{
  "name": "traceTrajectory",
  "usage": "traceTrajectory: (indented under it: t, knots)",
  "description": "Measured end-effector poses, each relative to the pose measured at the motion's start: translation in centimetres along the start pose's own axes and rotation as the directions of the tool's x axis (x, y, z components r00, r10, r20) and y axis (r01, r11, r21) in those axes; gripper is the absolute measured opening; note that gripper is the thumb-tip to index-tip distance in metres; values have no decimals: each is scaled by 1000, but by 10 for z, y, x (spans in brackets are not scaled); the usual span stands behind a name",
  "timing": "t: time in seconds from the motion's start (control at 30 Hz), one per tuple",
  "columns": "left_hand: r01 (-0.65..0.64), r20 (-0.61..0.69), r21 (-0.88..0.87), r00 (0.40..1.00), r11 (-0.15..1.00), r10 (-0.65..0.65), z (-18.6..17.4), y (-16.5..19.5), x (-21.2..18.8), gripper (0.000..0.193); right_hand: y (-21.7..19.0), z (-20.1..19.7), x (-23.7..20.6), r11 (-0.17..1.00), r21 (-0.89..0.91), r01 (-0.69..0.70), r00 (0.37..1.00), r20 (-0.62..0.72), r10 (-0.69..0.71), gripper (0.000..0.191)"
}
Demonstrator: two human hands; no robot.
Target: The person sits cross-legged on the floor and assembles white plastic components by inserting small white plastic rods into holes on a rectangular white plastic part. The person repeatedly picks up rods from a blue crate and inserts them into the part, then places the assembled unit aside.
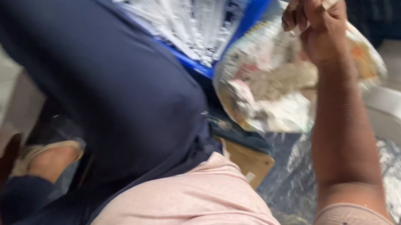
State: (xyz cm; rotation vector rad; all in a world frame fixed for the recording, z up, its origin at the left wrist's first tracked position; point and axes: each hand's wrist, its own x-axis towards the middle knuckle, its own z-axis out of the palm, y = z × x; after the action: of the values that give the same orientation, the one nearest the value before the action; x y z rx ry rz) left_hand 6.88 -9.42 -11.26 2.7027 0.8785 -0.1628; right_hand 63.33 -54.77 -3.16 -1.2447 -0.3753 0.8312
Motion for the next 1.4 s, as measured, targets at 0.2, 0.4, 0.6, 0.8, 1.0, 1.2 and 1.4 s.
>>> traceTrajectory:
  t: [0.2, 0.4, 0.6, 0.8, 1.0, 1.2, 1.4]
  knots:
    - [-95, -30, 1, 995, 995, 95, 14, -15, -8, 57, -1, -48, -73, 181, -748, -638, 691, -453, 564, 25]
    - [-92, -54, 130, 994, 987, 99, 6, -6, -11, 41, 109, -48, -101, -75, -810, -582, 667, -528, 526, 32]
    - [-13, 0, 73, 1000, 997, 13, -1, 4, -15, 42, 141, -44, -122, -71, -696, -715, 612, -672, 417, 44]
    - [10, 7, 20, 1000, 1000, -10, 16, -14, -18, 41, 160, -66, -136, 24, -802, -598, 734, -535, 418, 37]
    - [103, 86, -206, 992, 973, -87, 46, -42, -24, 44, 163, -104, -150, -38, -776, -629, 774, -630, 56, 47]
    - [65, 36, -166, 998, 984, -60, 47, -40, -25, 44, 172, -163, -157, -222, -561, -797, 578, -816, -13, 64]
    - [152, 68, -236, 988, 960, -140, 31, -18, -17, 50, 164, -177, -157, -255, -556, -791, 537, -831, 145, 81]
